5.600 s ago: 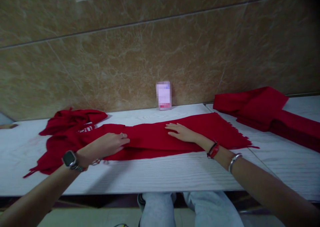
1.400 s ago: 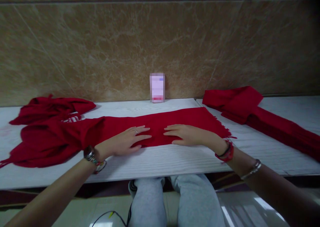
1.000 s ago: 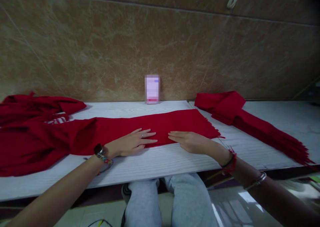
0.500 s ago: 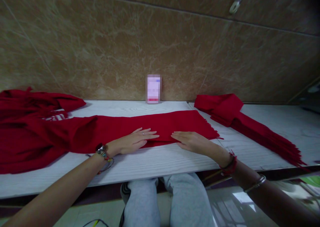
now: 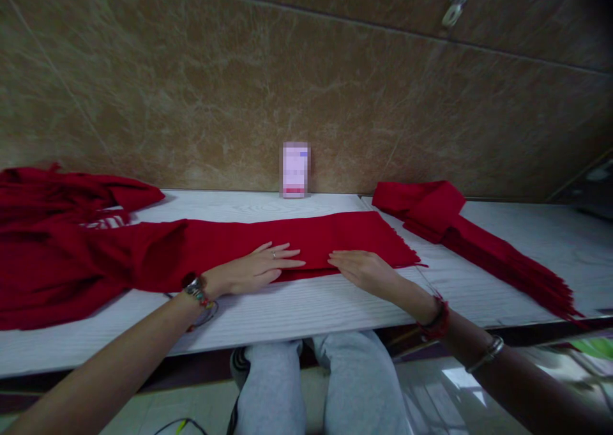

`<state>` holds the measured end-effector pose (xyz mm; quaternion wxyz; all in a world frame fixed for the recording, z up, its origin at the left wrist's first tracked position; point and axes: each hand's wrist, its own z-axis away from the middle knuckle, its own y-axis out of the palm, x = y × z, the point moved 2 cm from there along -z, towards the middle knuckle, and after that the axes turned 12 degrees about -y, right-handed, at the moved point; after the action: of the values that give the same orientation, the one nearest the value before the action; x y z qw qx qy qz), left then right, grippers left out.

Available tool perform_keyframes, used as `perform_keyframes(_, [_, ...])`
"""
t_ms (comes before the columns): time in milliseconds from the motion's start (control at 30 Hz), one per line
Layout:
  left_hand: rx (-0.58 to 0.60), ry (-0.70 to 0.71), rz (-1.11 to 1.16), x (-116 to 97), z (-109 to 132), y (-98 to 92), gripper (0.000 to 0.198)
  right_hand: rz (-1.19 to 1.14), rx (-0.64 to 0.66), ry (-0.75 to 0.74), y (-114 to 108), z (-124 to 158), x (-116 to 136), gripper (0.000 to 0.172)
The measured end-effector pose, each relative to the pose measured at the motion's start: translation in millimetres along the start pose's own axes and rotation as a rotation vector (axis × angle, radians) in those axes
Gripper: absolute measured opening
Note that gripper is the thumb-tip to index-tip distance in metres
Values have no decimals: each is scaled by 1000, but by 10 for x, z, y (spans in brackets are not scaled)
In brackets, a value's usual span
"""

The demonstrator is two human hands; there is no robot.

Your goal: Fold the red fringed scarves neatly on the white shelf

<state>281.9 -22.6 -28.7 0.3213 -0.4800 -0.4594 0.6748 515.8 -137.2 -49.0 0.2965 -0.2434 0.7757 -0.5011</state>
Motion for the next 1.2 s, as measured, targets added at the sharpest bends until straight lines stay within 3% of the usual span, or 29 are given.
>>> perform_keyframes(233, [52,-55,-126,-38,21,17,40,-118,39,29,9,62,46,33])
perform_keyframes(333, [12,-96,-125,-38,4,4,41,-158,88,64,-43,60,60,37])
perform_keyframes(500, [-49,-342,-255,166,-22,51,47,-172,253,178,-59,103,56,46])
perform_keyframes(700, [19,-398,-268,299,48,19,52,-201,317,206,-78,174,55,47])
perform_keyframes(800, [-15,-425,-273,243,-29,-87,52,-216,283,237,-147,-12,-35,50])
perform_keyframes(967, [-186,-444,-339,278,-315,-153,55,-123,141,317,-57,-685,-236,58])
perform_keyframes(1067, [-187,-478,-327,375,-384,-57,54,-170,198,333,192,-943,-271,60])
perform_keyframes(1200, [-160,-548,-296,438,-332,25,53,-220,297,366,407,-883,-300,57])
